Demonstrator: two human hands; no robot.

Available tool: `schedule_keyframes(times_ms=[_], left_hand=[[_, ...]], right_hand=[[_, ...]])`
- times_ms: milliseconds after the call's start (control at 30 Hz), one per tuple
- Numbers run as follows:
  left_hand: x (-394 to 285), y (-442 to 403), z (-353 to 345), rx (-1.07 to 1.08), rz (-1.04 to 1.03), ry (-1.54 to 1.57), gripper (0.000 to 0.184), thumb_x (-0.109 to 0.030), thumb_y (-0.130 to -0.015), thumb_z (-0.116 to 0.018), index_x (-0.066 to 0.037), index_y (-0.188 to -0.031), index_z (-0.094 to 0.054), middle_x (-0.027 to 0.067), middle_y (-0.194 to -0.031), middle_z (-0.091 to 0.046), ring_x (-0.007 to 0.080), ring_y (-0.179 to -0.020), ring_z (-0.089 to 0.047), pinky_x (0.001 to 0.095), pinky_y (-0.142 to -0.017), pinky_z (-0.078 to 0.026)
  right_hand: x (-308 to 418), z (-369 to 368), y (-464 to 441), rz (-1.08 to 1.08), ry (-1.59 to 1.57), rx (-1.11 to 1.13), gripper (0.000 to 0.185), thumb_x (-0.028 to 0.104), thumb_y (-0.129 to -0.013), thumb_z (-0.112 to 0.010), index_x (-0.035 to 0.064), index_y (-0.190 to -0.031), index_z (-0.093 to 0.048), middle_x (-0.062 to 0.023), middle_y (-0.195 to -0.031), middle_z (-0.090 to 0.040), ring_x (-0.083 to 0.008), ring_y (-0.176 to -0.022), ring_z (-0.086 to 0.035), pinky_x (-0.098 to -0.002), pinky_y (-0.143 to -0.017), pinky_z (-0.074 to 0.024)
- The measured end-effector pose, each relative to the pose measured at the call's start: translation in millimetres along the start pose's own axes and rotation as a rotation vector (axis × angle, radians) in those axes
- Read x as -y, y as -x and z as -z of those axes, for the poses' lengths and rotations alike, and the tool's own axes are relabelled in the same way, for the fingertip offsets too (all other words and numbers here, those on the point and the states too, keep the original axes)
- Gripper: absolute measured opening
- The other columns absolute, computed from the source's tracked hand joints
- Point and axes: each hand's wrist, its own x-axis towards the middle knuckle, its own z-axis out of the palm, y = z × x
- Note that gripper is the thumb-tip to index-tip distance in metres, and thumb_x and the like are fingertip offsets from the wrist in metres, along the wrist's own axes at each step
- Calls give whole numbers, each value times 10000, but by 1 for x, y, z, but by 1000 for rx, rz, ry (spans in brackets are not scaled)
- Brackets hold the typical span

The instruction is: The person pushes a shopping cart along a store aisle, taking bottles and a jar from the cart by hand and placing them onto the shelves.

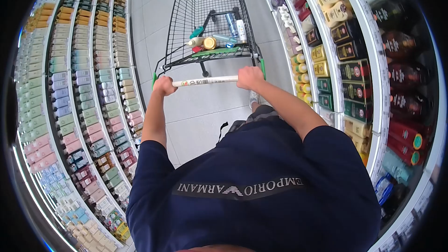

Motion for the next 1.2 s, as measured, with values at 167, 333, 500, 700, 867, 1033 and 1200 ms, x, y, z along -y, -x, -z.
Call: schedule_keyframes(times_ms=[167,333,500,700,867,1033,1200], left_hand=[[12,-35,14,-28,6,-11,366,-399,-720,-626,-90,-883,-733,153,-938,-707,323,-901,-674,416,-799,-550],[25,-55,31,-21,2,-10,374,-407,-727,-625,-91,-895,-732,157,-939,-707,329,-907,-674,420,-800,-548],[36,-70,46,-12,12,-25,400,-426,-735,-605,-89,-908,-732,160,-956,-704,334,-913,-671,426,-802,-546],[59,-94,58,-1,26,-11,378,-413,-735,-605,-94,-893,-732,154,-951,-706,329,-912,-671,421,-798,-547],[75,-115,74,-6,51,36,366,-407,-731,-610,-97,-882,-732,151,-937,-707,326,-903,-671,420,-796,-547],[84,-138,93,-23,75,88,362,-411,-728,-610,-104,-875,-733,147,-920,-709,324,-893,-673,421,-794,-547],[84,-168,116,-55,103,163,372,-426,-731,-606,-110,-878,-737,147,-915,-710,322,-880,-681,427,-777,-551]], right_hand=[[-5,17,-34,-2,17,11,290,228,-697,-579,40,-854,-735,-195,-868,-703,-356,-839,-693,-436,-760,-549],[4,48,-54,-6,36,52,275,192,-718,-559,54,-876,-737,-186,-910,-707,-335,-873,-695,-412,-747,-549],[3,57,-85,23,21,21,289,224,-698,-577,50,-862,-737,-188,-851,-704,-351,-822,-696,-426,-726,-552],[9,68,-122,65,12,9,281,242,-705,-591,64,-868,-735,-182,-858,-705,-345,-832,-695,-426,-738,-551],[20,104,-156,74,82,47,271,221,-717,-602,69,-895,-738,-158,-913,-713,-310,-870,-698,-394,-750,-552],[16,139,-202,112,135,40,287,245,-710,-613,70,-899,-738,-154,-913,-713,-316,-870,-696,-398,-761,-556],[-1,179,-266,130,186,85,305,261,-697,-622,81,-915,-737,-153,-927,-711,-321,-877,-692,-408,-775,-552]])
